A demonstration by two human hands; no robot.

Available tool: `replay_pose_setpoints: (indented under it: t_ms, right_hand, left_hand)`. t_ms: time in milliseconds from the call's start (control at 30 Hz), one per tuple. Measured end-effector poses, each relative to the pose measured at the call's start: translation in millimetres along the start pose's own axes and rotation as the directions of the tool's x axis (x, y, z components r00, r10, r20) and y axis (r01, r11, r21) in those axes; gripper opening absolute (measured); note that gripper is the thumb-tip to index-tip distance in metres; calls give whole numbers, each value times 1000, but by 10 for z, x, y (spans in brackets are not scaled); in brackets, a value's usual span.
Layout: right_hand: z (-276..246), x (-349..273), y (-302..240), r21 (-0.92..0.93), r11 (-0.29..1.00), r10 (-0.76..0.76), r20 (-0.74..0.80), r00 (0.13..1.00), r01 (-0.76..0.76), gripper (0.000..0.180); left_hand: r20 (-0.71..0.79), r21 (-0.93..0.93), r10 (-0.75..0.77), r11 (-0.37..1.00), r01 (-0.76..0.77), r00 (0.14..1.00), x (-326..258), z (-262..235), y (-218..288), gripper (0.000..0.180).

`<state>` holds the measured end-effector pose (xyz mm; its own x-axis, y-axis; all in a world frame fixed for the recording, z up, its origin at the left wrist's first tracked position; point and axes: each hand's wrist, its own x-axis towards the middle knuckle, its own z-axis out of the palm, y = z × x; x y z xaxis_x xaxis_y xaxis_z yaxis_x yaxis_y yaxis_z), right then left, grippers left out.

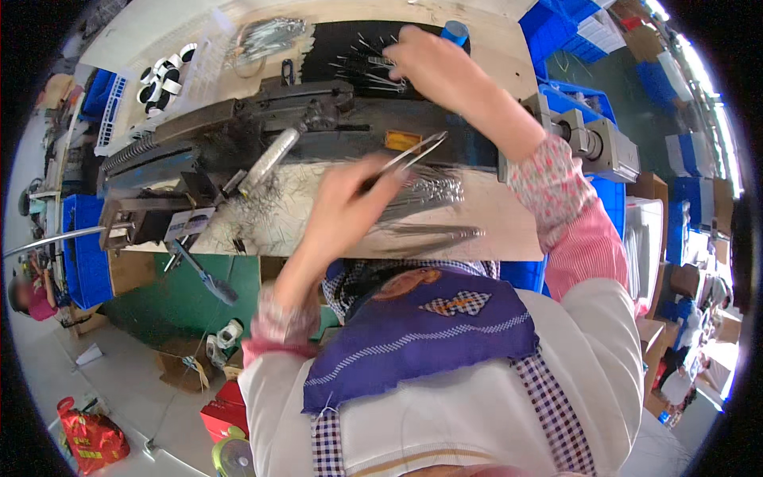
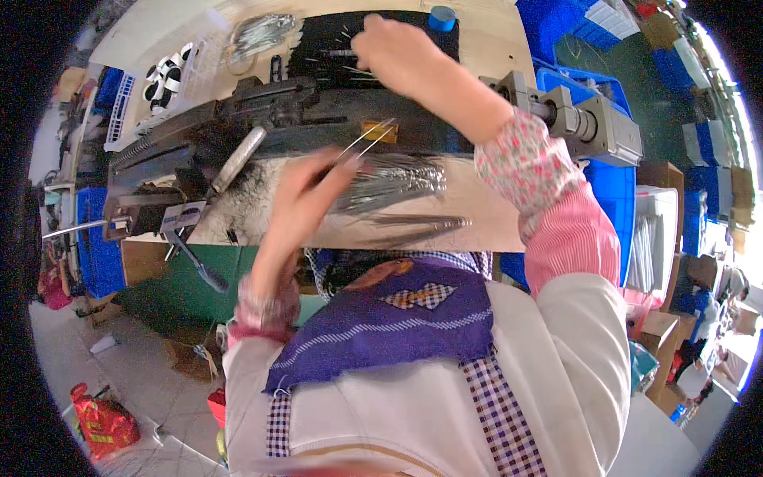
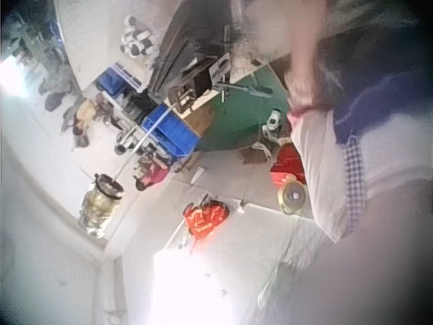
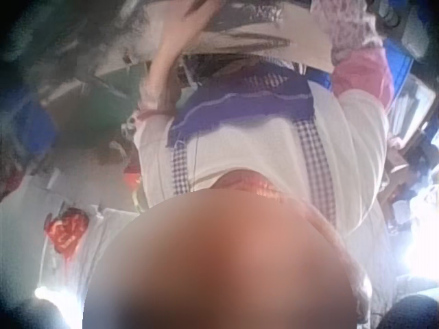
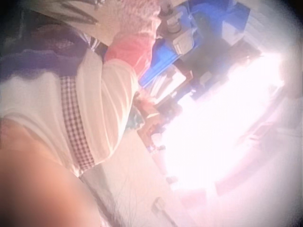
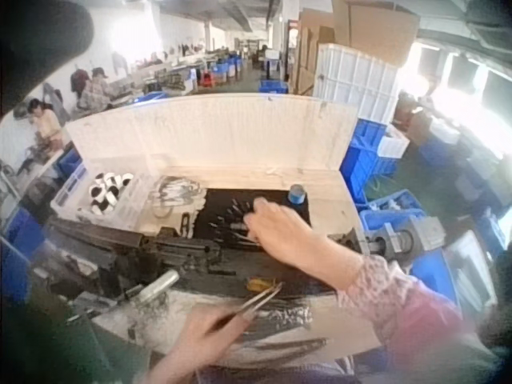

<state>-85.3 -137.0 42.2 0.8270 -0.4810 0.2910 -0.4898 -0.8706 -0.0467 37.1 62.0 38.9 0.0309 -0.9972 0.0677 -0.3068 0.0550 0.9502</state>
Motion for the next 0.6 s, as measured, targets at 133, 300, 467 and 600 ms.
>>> replay_pose_setpoints:
  t_ms: [133, 300, 467, 600]
  right_hand:
    - [-310, -196, 163, 188, 970, -120, -188, 975, 155, 17]
    - [-410, -513, 27, 416, 867, -263, -84, 961, 274, 12]
    - [-209, -338, -195, 278, 887, -277, -315, 908, 368, 13]
    - [-82, -221, -116, 496, 805, -162, -345, 925, 326, 15]
  left_hand:
    - [115, 85, -5, 996, -5, 993, 728, 241, -308, 24]
    - [19, 454, 206, 870, -192, 978, 793, 136, -249, 19]
    - [100, 928, 492, 266, -259, 865, 486, -199, 31, 22]
    - [-384, 666, 615, 701, -255, 688, 160, -161, -101, 19]
